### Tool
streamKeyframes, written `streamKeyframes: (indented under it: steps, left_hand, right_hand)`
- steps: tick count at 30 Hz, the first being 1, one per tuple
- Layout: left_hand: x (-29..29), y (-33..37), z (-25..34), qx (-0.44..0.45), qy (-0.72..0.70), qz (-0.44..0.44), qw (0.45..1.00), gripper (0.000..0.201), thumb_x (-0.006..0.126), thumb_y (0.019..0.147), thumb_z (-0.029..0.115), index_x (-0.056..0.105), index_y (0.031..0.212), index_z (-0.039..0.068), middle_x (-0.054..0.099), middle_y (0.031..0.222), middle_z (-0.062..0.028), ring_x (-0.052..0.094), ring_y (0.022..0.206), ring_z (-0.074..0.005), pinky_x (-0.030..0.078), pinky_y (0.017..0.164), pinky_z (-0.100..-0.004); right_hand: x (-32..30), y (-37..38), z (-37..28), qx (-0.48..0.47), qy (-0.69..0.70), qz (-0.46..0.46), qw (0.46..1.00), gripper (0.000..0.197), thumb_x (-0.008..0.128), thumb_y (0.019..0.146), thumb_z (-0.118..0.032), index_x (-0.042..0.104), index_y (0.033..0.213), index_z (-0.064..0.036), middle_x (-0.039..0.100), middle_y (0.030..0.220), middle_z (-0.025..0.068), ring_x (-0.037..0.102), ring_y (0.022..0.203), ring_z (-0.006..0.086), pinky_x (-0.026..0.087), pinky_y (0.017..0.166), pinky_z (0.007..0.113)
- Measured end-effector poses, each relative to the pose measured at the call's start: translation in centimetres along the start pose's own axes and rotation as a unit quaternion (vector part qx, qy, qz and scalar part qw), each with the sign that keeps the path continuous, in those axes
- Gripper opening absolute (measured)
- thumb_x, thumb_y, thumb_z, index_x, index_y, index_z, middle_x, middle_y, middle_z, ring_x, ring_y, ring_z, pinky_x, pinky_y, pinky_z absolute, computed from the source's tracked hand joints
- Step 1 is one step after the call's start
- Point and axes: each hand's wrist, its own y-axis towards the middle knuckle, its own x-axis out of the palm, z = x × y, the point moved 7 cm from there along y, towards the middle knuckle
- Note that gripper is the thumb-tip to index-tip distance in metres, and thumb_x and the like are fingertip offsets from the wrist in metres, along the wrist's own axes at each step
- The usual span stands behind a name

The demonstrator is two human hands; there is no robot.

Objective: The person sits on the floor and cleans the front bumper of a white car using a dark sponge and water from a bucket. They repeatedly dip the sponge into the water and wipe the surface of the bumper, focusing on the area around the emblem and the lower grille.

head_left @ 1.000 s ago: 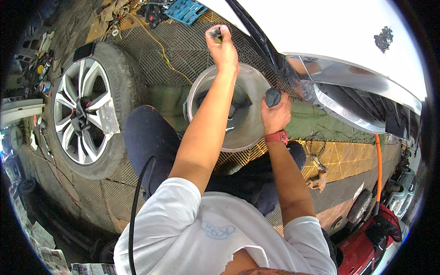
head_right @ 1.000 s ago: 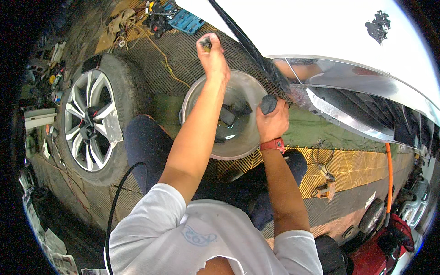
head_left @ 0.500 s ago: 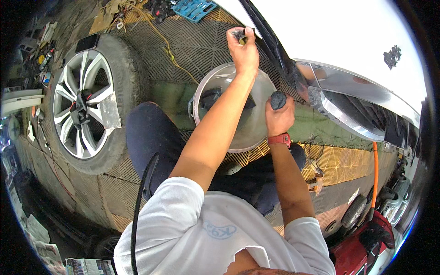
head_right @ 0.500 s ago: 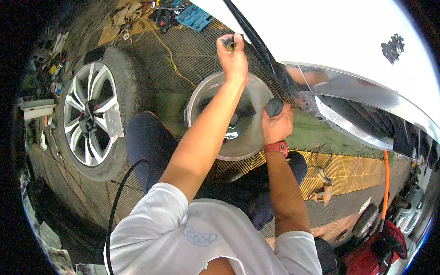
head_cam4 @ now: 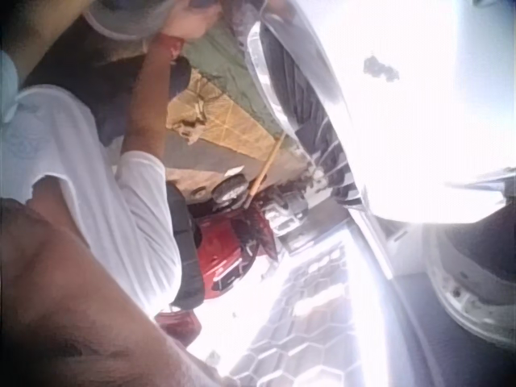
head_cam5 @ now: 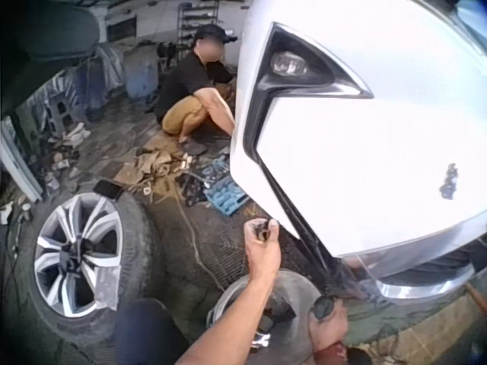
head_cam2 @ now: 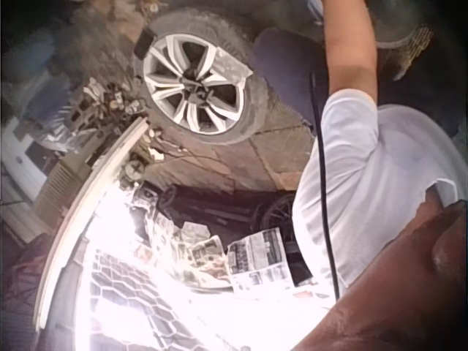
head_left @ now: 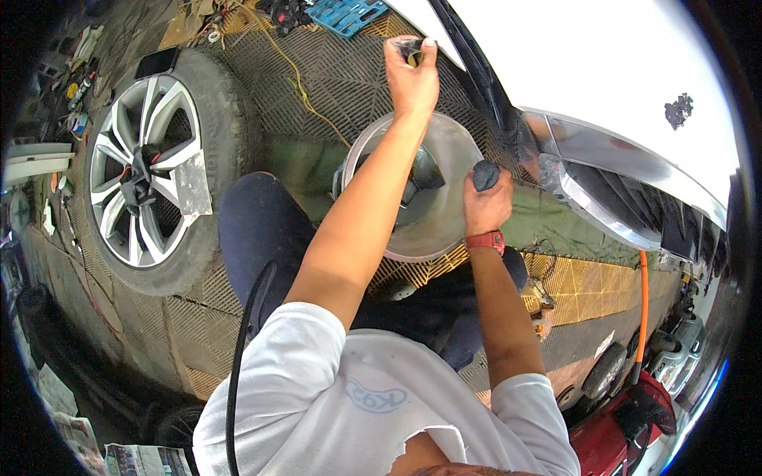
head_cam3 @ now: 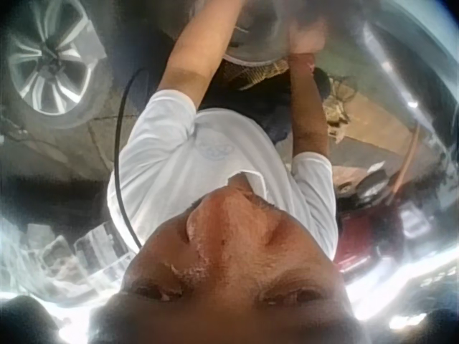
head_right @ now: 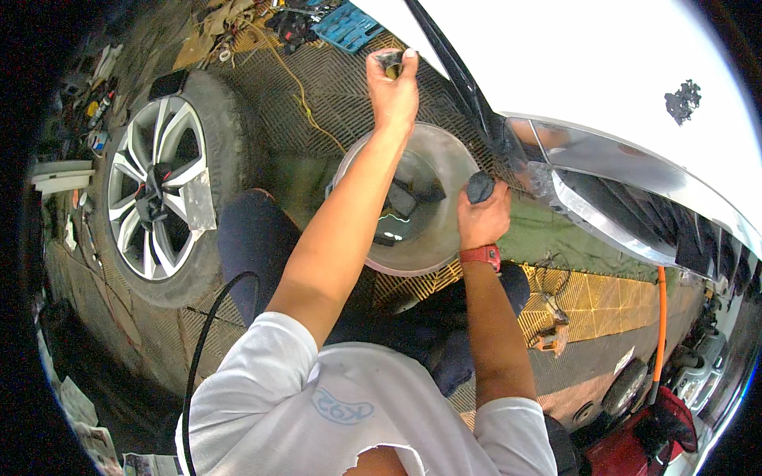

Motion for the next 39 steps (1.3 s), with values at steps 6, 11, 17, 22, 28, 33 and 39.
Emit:
streamKeyframes:
  steps: [6,11,17,22,28,33,39]
  left_hand:
    - [0.3,-1.3,1.0,-0.006,0.074,-0.011,0.997,0.030,0.078,0.097,0.022,0.057,0.108,0.003,0.065,0.094,-0.0103,0.063,0.089,-0.0229,0.052,0.087,-0.0387]
    - [0.9,-1.3,1.9,-0.002,0.066,-0.016,0.998,0.031,0.081,0.096,0.021,0.058,0.107,0.003,0.063,0.096,-0.0061,0.059,0.090,-0.0175,0.050,0.085,-0.0347]
    - [-0.1,0.2,0.8,-0.019,0.051,0.028,0.998,0.033,0.082,0.095,0.024,0.059,0.108,0.005,0.063,0.098,-0.0052,0.058,0.091,-0.0164,0.050,0.085,-0.0345]
    - [-0.2,-1.3,0.7,0.000,0.116,-0.042,0.992,0.032,0.079,0.097,0.025,0.058,0.108,0.004,0.065,0.099,-0.0101,0.061,0.093,-0.0217,0.050,0.091,-0.0382]
    - [1.3,-1.0,-1.7,-0.044,-0.038,-0.004,0.998,0.034,0.079,0.097,0.027,0.057,0.112,0.005,0.061,0.103,-0.0078,0.058,0.099,-0.0203,0.049,0.092,-0.0375]
    - [1.4,-0.3,-2.9,-0.101,-0.127,0.017,0.987,0.027,0.078,0.101,0.022,0.057,0.113,0.010,0.059,0.102,0.0011,0.052,0.094,-0.0117,0.045,0.083,-0.0309]
    - [1.5,-2.3,-3.6,-0.123,-0.080,-0.027,0.989,0.034,0.079,0.099,0.029,0.056,0.111,0.007,0.059,0.101,-0.0021,0.054,0.094,-0.0146,0.048,0.086,-0.0329]
  right_hand:
    - [0.3,-0.2,0.4,0.017,-0.008,-0.007,1.000,0.054,0.084,0.079,-0.033,0.064,0.122,-0.0065,0.070,0.114,0.0207,0.069,0.103,0.0451,0.056,0.086,0.054]
    - [0.2,-0.1,0.2,0.002,-0.006,0.002,1.000,0.054,0.084,0.078,-0.032,0.064,0.122,-0.0069,0.070,0.115,0.0209,0.069,0.103,0.0452,0.057,0.086,0.054]
    - [0.3,0.1,0.1,-0.002,0.000,0.004,1.000,0.054,0.084,0.079,-0.033,0.064,0.121,-0.0064,0.070,0.115,0.0212,0.069,0.103,0.0457,0.056,0.085,0.055]
    - [0.3,0.2,0.7,0.007,-0.005,-0.004,1.000,0.054,0.084,0.079,-0.033,0.064,0.121,-0.0069,0.069,0.115,0.0218,0.069,0.102,0.0469,0.056,0.084,0.055]
    - [0.4,0.3,0.0,0.007,0.002,-0.006,1.000,0.056,0.085,0.078,-0.033,0.064,0.123,-0.0078,0.069,0.115,0.0212,0.068,0.103,0.0463,0.056,0.085,0.055]
    - [0.3,0.1,0.2,-0.006,0.010,-0.002,1.000,0.056,0.085,0.079,-0.032,0.064,0.125,-0.0081,0.070,0.117,0.0206,0.068,0.105,0.0456,0.056,0.087,0.055]
    - [0.0,0.0,0.0,-0.008,0.010,0.006,1.000,0.055,0.084,0.080,-0.033,0.064,0.124,-0.0071,0.070,0.115,0.0212,0.069,0.104,0.0456,0.056,0.087,0.054]
